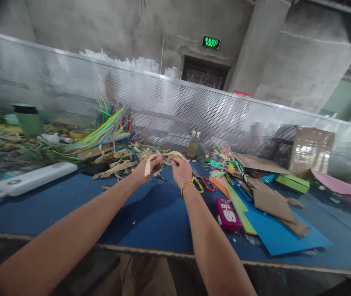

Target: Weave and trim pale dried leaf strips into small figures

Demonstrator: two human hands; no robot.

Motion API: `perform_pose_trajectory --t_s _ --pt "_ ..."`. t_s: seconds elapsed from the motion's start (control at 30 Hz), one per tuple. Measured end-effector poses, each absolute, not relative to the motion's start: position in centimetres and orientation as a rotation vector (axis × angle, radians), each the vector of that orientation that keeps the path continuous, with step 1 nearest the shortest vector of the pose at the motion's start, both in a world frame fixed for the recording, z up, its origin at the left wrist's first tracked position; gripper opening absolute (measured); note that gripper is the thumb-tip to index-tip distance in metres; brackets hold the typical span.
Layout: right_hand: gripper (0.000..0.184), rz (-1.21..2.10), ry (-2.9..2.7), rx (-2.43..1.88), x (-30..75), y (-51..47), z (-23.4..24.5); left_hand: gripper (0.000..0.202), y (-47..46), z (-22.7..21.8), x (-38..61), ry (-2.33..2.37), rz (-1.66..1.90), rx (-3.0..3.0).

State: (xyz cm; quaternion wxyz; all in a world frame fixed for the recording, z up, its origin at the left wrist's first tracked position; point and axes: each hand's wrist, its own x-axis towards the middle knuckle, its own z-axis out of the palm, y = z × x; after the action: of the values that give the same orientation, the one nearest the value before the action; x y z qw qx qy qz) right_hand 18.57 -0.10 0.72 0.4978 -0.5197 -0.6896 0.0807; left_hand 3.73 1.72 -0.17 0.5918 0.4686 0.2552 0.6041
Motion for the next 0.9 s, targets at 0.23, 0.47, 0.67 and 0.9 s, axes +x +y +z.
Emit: perform_pose_trajectory --t_s 0.23,0.47,0.67,0.9 --pt "0.024 0.332 -1.607 -1.102 17.6 0.1 0.2 0.022 1.4 -0.5 4.1 0.519 1.264 0.977" --pt "0.027 0.541 -1.543 -1.013 16.2 0.6 -1.0 0.02 2.1 -1.3 4.3 0.503 1.252 0.989" --pt "0.03 0.336 -1.647 -1.18 16.0 -0.3 -0.4 0.024 2.1 -0.7 4.0 0.533 1.318 1.06" --pt "0.025 0.333 -1.701 -1.189 15.9 -1.3 0.6 0.027 3.4 -0.8 3.1 0.491 1.373 1.0"
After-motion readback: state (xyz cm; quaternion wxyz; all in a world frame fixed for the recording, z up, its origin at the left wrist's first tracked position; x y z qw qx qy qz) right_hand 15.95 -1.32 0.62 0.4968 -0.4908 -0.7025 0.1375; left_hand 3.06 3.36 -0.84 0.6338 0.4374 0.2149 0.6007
